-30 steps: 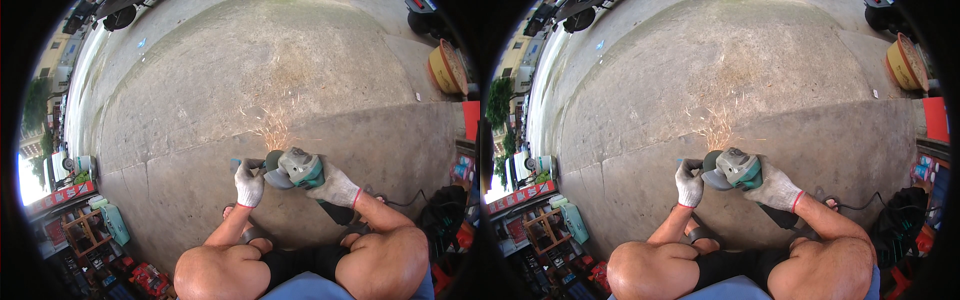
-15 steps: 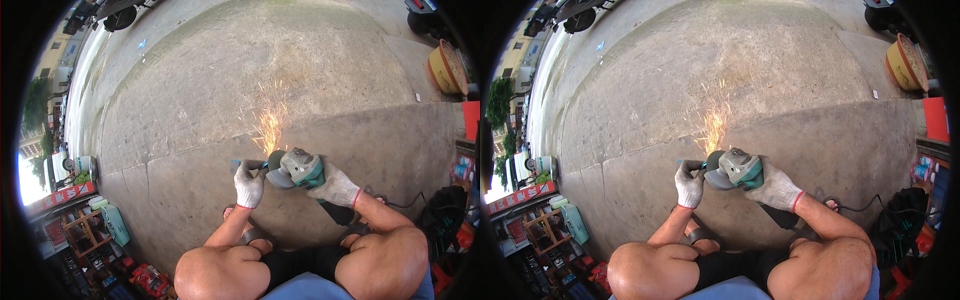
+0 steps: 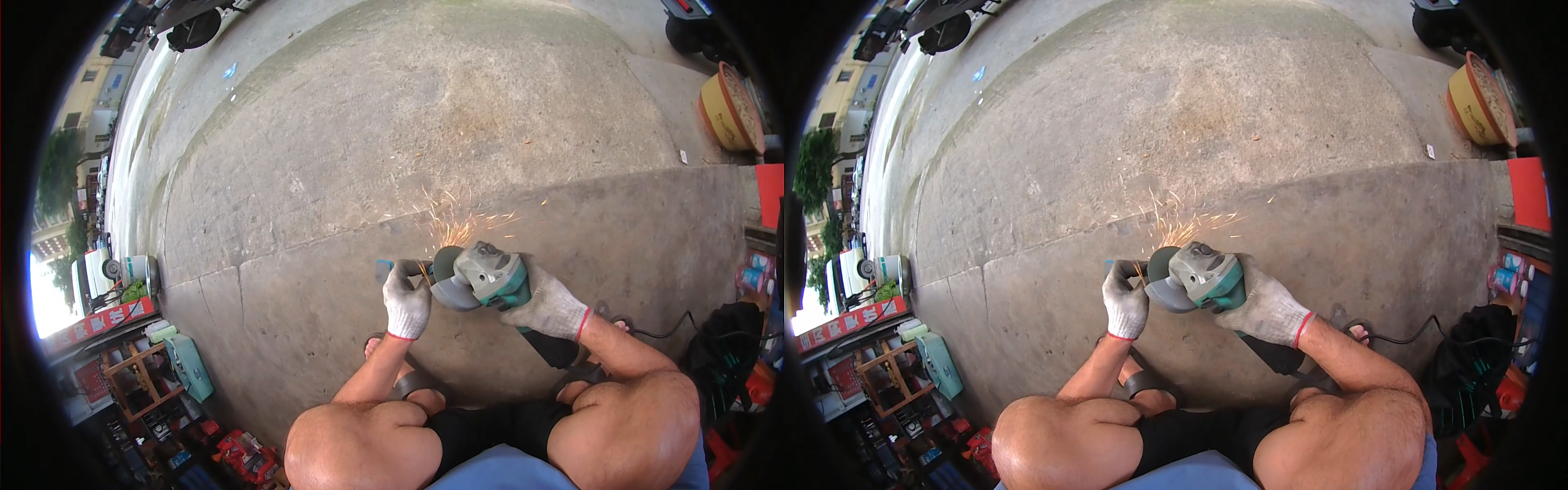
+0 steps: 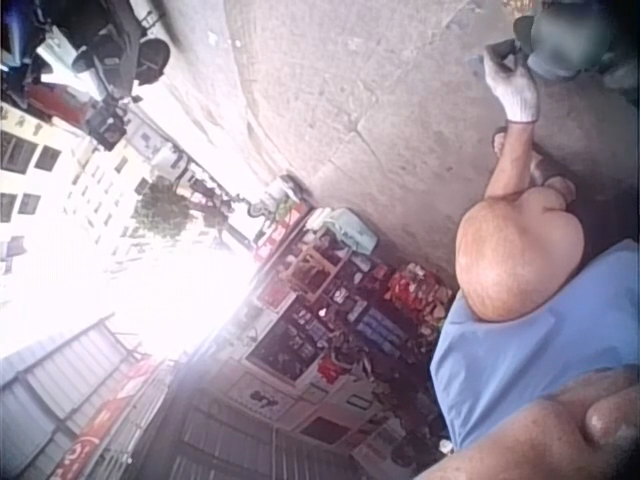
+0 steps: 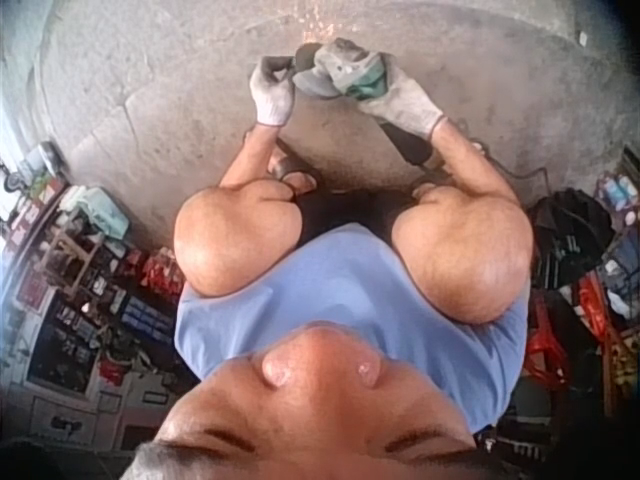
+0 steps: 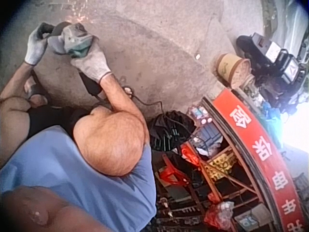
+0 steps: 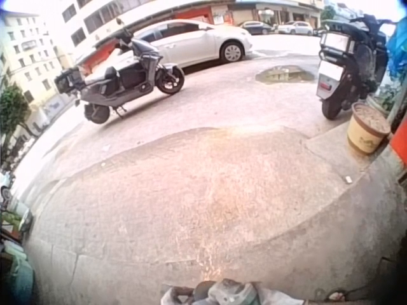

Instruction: The person uses an angle grinder to smooth a small metal component, then walks to a motorcycle and begins installing a brake caliper onto the rear wheel assembly.

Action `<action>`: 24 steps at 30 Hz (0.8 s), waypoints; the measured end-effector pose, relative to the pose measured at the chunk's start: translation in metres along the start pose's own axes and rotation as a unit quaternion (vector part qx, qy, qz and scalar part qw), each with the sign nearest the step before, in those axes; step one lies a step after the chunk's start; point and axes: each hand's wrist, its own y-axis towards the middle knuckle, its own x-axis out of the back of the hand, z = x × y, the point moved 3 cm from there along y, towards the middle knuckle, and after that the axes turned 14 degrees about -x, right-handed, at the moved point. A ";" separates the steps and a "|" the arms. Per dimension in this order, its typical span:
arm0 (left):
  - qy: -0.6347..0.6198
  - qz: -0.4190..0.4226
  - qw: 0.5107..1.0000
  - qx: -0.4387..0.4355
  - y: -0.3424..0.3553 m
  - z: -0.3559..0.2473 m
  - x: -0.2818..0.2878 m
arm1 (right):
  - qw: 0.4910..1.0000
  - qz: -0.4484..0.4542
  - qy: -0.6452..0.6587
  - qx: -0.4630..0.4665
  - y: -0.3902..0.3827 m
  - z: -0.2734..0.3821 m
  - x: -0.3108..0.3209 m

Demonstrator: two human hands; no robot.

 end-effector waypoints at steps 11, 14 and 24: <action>0.013 0.000 1.000 0.010 -0.001 0.000 -0.001 | 1.000 0.006 -0.002 0.000 -0.001 0.005 0.002; -0.007 -0.003 0.999 -0.036 0.001 -0.005 -0.001 | 1.000 0.001 -0.004 0.004 0.002 -0.004 0.001; 0.009 0.001 1.000 -0.006 0.002 -0.007 0.000 | 1.000 -0.004 -0.004 -0.001 0.003 -0.007 0.001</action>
